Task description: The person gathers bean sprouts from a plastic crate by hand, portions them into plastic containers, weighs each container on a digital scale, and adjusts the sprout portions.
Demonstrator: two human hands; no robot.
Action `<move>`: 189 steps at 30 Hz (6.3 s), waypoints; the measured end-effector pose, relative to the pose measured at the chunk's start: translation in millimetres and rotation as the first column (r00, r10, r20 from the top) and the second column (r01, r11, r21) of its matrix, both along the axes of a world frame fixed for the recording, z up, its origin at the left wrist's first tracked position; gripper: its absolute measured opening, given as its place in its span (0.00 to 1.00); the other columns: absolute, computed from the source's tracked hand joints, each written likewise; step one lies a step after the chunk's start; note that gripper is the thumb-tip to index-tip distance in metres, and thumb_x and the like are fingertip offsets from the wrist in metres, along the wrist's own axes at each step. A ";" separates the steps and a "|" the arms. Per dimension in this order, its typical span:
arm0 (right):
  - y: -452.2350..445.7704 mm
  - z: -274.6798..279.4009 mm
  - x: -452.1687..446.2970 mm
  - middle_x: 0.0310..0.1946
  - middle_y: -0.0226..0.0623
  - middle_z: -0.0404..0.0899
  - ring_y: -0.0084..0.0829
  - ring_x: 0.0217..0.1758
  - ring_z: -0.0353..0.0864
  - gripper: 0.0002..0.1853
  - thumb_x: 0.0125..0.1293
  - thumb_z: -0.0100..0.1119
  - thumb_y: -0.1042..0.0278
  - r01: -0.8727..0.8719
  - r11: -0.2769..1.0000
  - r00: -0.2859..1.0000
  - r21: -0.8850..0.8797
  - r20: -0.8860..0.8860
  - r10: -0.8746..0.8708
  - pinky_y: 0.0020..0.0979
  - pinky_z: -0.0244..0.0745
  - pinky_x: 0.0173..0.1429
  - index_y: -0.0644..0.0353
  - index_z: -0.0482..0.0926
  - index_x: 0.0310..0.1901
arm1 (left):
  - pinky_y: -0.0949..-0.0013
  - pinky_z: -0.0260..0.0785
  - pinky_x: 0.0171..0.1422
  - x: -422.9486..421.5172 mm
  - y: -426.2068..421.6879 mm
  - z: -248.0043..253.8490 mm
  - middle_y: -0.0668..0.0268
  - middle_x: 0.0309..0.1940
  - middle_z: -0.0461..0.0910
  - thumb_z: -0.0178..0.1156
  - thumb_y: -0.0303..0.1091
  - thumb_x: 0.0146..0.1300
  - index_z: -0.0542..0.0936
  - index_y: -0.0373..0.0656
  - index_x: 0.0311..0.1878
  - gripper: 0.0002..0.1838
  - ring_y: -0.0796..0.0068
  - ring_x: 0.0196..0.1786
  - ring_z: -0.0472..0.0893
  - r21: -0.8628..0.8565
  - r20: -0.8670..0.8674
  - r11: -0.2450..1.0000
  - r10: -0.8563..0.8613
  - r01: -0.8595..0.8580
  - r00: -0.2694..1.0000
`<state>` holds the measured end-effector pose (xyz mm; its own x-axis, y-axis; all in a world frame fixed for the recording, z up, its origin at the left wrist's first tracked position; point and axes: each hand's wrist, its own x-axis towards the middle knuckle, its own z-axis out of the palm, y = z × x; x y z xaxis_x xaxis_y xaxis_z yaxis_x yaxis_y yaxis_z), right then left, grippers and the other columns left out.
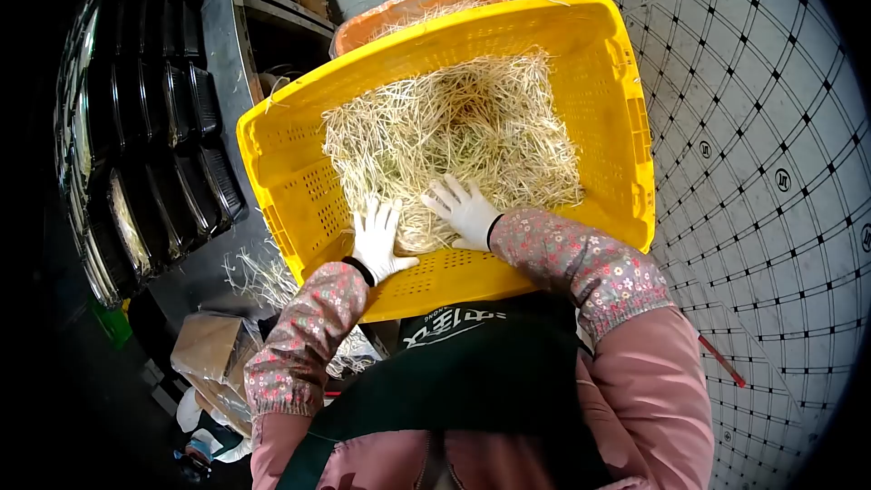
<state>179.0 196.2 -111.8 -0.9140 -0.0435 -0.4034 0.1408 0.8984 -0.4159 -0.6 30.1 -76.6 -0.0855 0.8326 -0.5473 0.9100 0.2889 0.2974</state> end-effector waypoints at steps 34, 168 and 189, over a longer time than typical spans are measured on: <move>144.0 27.7 -130.9 0.52 0.44 0.79 0.42 0.56 0.78 0.33 0.52 0.65 0.44 0.439 0.871 0.897 -0.220 0.043 -0.441 0.41 0.74 0.57 0.46 0.73 0.59 | 0.63 0.72 0.48 -14.4 59.1 35.0 0.63 0.50 0.77 0.73 0.33 0.40 0.69 0.56 0.67 0.44 0.60 0.47 0.77 0.338 -0.036 0.938 0.092 -0.074 0.995; -499.5 242.5 -167.5 0.67 0.53 0.65 0.43 0.71 0.63 0.51 0.47 0.76 0.65 -0.945 0.104 0.244 -0.309 -0.460 0.854 0.36 0.57 0.74 0.61 0.56 0.72 | 0.54 0.55 0.73 205.1 -466.3 156.4 0.53 0.69 0.65 0.50 0.43 0.69 0.67 0.42 0.69 0.27 0.54 0.71 0.65 0.775 -0.126 -0.134 0.924 -0.617 -0.360; -479.0 246.4 -203.5 0.44 0.45 0.83 0.43 0.49 0.82 0.30 0.46 0.74 0.55 -0.985 0.170 0.171 -0.028 -0.286 0.943 0.38 0.75 0.55 0.56 0.82 0.52 | 0.57 0.59 0.71 208.7 -453.5 169.6 0.58 0.65 0.71 0.51 0.37 0.68 0.70 0.49 0.67 0.24 0.55 0.65 0.71 0.775 -0.164 -0.034 0.954 -0.631 -0.253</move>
<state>-24.5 -282.8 134.5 -0.1221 -0.9848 -0.1234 -0.8703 0.1661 -0.4637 208.1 -423.4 93.0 -0.9050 -0.2736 0.3257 -0.1940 0.9469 0.2562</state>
